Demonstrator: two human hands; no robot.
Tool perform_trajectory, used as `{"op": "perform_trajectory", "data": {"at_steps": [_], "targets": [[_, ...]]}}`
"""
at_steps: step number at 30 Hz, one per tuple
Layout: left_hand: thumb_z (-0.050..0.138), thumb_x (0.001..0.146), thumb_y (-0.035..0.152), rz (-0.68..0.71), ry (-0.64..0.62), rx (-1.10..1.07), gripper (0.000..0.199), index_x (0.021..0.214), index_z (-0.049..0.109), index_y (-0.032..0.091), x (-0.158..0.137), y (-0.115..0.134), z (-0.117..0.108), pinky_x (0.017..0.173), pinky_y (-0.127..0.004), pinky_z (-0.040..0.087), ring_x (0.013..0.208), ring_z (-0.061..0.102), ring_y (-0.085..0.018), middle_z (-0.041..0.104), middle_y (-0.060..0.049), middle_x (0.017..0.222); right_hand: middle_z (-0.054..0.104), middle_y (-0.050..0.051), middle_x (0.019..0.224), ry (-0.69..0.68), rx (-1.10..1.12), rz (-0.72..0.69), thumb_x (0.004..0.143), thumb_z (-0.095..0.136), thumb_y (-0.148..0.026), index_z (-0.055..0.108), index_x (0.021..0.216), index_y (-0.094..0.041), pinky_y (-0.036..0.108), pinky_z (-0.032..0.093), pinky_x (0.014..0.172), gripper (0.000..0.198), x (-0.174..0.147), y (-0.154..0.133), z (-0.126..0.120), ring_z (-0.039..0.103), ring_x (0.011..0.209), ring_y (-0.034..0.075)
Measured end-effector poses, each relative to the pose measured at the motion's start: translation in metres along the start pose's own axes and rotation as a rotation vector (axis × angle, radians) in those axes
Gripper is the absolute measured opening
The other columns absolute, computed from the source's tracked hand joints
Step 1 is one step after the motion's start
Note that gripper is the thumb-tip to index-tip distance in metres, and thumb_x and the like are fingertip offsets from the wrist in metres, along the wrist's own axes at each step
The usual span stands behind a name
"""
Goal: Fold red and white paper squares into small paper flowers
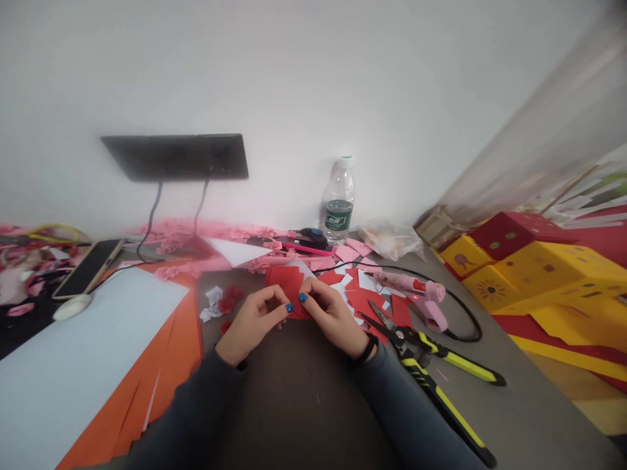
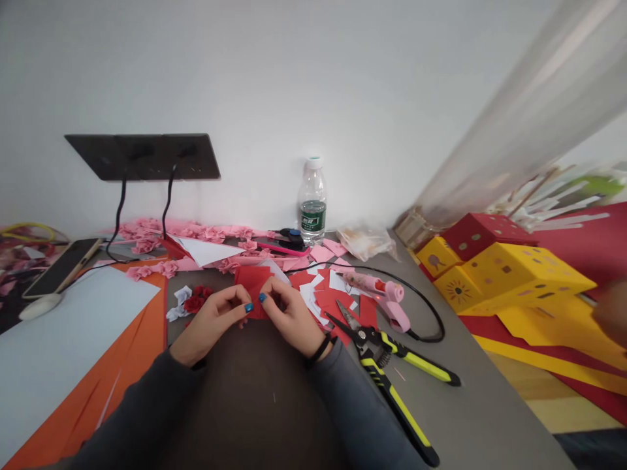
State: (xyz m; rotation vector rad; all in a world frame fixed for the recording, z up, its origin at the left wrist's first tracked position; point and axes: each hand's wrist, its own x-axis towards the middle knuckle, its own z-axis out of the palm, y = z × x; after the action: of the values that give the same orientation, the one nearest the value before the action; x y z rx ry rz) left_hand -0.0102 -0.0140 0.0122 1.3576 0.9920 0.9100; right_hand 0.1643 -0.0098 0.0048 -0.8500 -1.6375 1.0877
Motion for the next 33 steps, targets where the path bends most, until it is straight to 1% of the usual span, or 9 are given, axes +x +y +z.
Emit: {"op": "perform_trajectory", "data": {"at_steps": [4, 9, 11, 14, 20, 25, 27, 29, 33], "targets": [[0.063, 0.082, 0.025, 0.012, 0.0, -0.012, 0.015, 0.072, 0.055, 0.017, -0.0015, 0.0009, 0.0009, 0.055, -0.021, 0.041, 0.059, 0.048, -0.009, 0.05, 0.004, 0.065, 0.043, -0.003, 0.068, 0.01, -0.029, -0.002, 0.094, 0.048, -0.03, 0.047, 0.074, -0.02, 0.027, 0.034, 0.059, 0.023, -0.0003, 0.0008, 0.0007, 0.039, 0.062, 0.013], [0.07, 0.077, 0.036, -0.093, -0.054, -0.059, 0.023, 0.084, 0.062, 0.015, -0.0024, 0.0025, 0.003, 0.052, -0.023, 0.045, 0.054, 0.053, -0.01, 0.059, 0.001, 0.067, 0.046, -0.002, 0.068, 0.003, -0.052, -0.009, 0.095, 0.047, -0.033, 0.048, 0.074, -0.021, 0.027, 0.036, 0.059, 0.024, -0.0013, 0.0008, -0.0005, 0.042, 0.062, 0.014], [0.073, 0.074, 0.036, -0.114, -0.084, -0.032, 0.025, 0.082, 0.065, 0.014, -0.0021, 0.0033, 0.004, 0.05, -0.023, 0.046, 0.053, 0.054, -0.011, 0.061, 0.0, 0.067, 0.048, -0.002, 0.068, -0.032, -0.047, 0.001, 0.096, 0.047, -0.034, 0.048, 0.075, -0.021, 0.027, 0.037, 0.058, 0.024, -0.002, 0.0002, -0.0001, 0.044, 0.061, 0.014], [0.072, 0.076, 0.035, -0.118, -0.12, 0.0, 0.024, 0.073, 0.064, 0.013, -0.002, 0.0037, 0.0048, 0.05, -0.023, 0.047, 0.053, 0.056, -0.012, 0.063, -0.002, 0.066, 0.05, -0.002, 0.069, -0.065, -0.032, 0.01, 0.097, 0.045, -0.034, 0.048, 0.076, -0.021, 0.027, 0.039, 0.058, 0.025, -0.0029, -0.0003, 0.0019, 0.047, 0.06, 0.013], [0.07, 0.077, 0.03, -0.098, -0.085, 0.034, 0.024, 0.064, 0.058, 0.014, -0.0027, 0.0022, 0.0047, 0.051, -0.021, 0.046, 0.051, 0.054, -0.009, 0.06, 0.001, 0.062, 0.049, -0.002, 0.069, -0.068, -0.038, 0.008, 0.097, 0.045, -0.034, 0.048, 0.076, -0.021, 0.027, 0.04, 0.06, 0.025, -0.0036, 0.0007, 0.0052, 0.046, 0.061, 0.014], [0.07, 0.079, 0.038, -0.114, -0.114, -0.034, 0.026, 0.08, 0.07, 0.012, -0.0019, 0.0026, 0.0027, 0.054, -0.024, 0.052, 0.06, 0.063, -0.014, 0.067, -0.004, 0.07, 0.05, -0.002, 0.069, -0.055, -0.066, -0.007, 0.098, 0.045, -0.032, 0.049, 0.077, -0.021, 0.026, 0.039, 0.06, 0.024, -0.002, 0.0003, 0.0013, 0.046, 0.062, 0.013], [0.07, 0.079, 0.041, -0.109, -0.09, -0.043, 0.029, 0.083, 0.073, 0.012, -0.0013, 0.0012, 0.0017, 0.056, -0.026, 0.054, 0.064, 0.066, -0.017, 0.071, -0.008, 0.073, 0.053, -0.001, 0.069, -0.075, -0.083, -0.009, 0.098, 0.045, -0.032, 0.051, 0.078, -0.02, 0.026, 0.04, 0.061, 0.023, -0.0009, -0.0003, -0.0007, 0.048, 0.063, 0.014], [0.07, 0.079, 0.041, -0.104, -0.031, -0.032, 0.03, 0.082, 0.076, 0.012, -0.0004, -0.0012, 0.0012, 0.06, -0.027, 0.056, 0.066, 0.068, -0.018, 0.074, -0.01, 0.075, 0.055, 0.0, 0.072, -0.018, -0.128, -0.029, 0.096, 0.048, -0.029, 0.054, 0.08, -0.02, 0.027, 0.041, 0.062, 0.02, -0.0002, -0.0007, -0.0014, 0.05, 0.065, 0.014], [0.071, 0.079, 0.042, -0.099, 0.124, -0.058, 0.032, 0.087, 0.078, 0.012, 0.0015, -0.0061, 0.0022, 0.068, -0.031, 0.059, 0.07, 0.071, -0.02, 0.077, -0.01, 0.078, 0.05, -0.002, 0.068, 0.255, -0.276, -0.089, 0.091, 0.054, -0.022, 0.06, 0.088, -0.02, 0.027, 0.038, 0.058, 0.006, -0.0015, -0.0003, 0.0019, 0.046, 0.061, 0.014]]}}
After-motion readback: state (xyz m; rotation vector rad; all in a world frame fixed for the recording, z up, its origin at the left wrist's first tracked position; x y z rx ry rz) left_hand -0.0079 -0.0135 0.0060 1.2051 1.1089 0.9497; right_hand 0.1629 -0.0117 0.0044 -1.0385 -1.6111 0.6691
